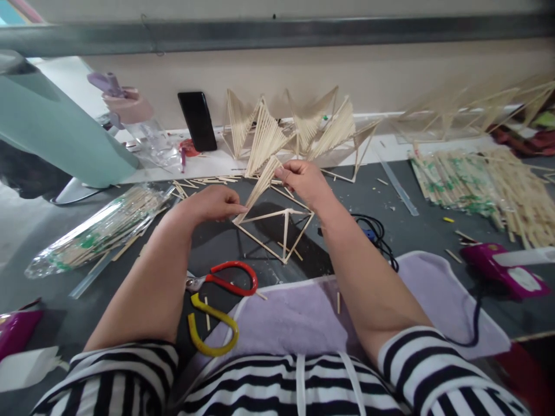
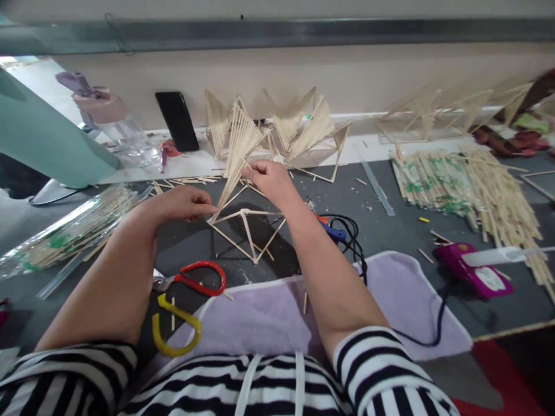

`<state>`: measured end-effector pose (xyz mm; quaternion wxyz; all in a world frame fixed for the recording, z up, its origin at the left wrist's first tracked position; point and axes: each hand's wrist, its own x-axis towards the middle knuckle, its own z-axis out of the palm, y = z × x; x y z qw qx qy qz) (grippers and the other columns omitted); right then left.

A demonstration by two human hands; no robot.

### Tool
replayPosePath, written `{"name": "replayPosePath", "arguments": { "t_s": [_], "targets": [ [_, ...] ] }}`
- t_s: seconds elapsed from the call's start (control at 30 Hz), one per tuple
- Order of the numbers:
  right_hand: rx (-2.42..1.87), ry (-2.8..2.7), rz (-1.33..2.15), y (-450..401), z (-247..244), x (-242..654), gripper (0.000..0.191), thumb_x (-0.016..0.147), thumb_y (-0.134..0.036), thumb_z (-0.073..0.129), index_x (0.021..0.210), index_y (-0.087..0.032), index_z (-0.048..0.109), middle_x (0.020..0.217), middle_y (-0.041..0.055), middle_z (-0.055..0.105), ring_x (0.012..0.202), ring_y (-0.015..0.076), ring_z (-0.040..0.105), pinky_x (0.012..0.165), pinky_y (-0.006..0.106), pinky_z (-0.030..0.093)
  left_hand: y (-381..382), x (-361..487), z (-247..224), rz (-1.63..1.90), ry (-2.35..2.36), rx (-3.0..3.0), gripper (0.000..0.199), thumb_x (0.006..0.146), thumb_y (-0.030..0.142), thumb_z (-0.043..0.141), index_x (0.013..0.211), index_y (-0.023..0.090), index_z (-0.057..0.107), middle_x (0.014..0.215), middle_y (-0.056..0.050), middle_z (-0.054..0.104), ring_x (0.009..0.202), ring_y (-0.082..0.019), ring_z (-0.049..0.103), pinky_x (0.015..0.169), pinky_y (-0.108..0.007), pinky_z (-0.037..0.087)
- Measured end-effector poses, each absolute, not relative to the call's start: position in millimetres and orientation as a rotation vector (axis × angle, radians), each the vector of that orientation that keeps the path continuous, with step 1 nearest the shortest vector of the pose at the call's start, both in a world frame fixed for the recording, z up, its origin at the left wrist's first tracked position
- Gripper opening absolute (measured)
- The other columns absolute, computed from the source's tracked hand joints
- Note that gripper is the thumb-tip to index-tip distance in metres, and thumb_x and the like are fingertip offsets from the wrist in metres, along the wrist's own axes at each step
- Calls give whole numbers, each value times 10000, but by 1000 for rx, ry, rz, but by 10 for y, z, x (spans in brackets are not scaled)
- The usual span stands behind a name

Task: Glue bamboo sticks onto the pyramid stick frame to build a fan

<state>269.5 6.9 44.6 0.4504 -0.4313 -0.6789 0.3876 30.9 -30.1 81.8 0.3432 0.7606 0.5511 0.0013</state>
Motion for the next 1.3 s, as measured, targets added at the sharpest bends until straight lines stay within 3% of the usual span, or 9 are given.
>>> {"name": "replayPosePath", "arguments": {
  "t_s": [0.43,0.87,1.0,1.13,1.2,1.3],
  "targets": [
    [-1095,-1637,981,48,449,2682,398,757,-550,672,677,-167,597,537,-35,509,477,77,408,476,235,298,-230,251,724,-101,1412,1933,253,653,413,673,627,169,616,515,16,551,470,-116,526,492,-225,373],
    [-1079,-1655,992,55,455,2683,372,779,-520,662,679,-166,605,511,-41,493,465,81,412,468,236,327,-206,257,697,-144,1396,1947,298,661,467,638,672,170,613,534,13,546,491,-126,534,505,-231,405],
    [-1065,-1702,1028,58,573,2760,347,751,-492,705,797,-152,648,688,-11,608,634,99,554,628,246,475,-223,212,790,-165,1368,1952,297,696,462,635,717,166,611,557,26,543,508,-111,510,512,-219,398],
    [-1054,-1609,707,4,945,2971,362,815,-444,644,1048,-166,639,954,22,650,943,132,621,835,287,505,-291,155,981,-55,1445,1961,278,797,443,553,825,175,619,546,48,535,529,-93,484,534,-201,386],
    [-1043,-1586,586,-116,1204,3104,334,881,-410,555,1103,-169,620,967,19,640,963,125,629,839,283,500,-343,158,1082,114,1513,1889,261,816,433,523,861,186,595,577,54,553,562,-95,517,558,-202,410],
    [-1044,-1662,524,-439,1492,3294,309,918,-351,489,1129,-162,612,941,5,631,899,103,646,811,269,491,-451,206,1224,276,1522,1958,307,832,477,482,751,185,530,571,51,531,553,-81,498,546,-194,398]
  ]
}}
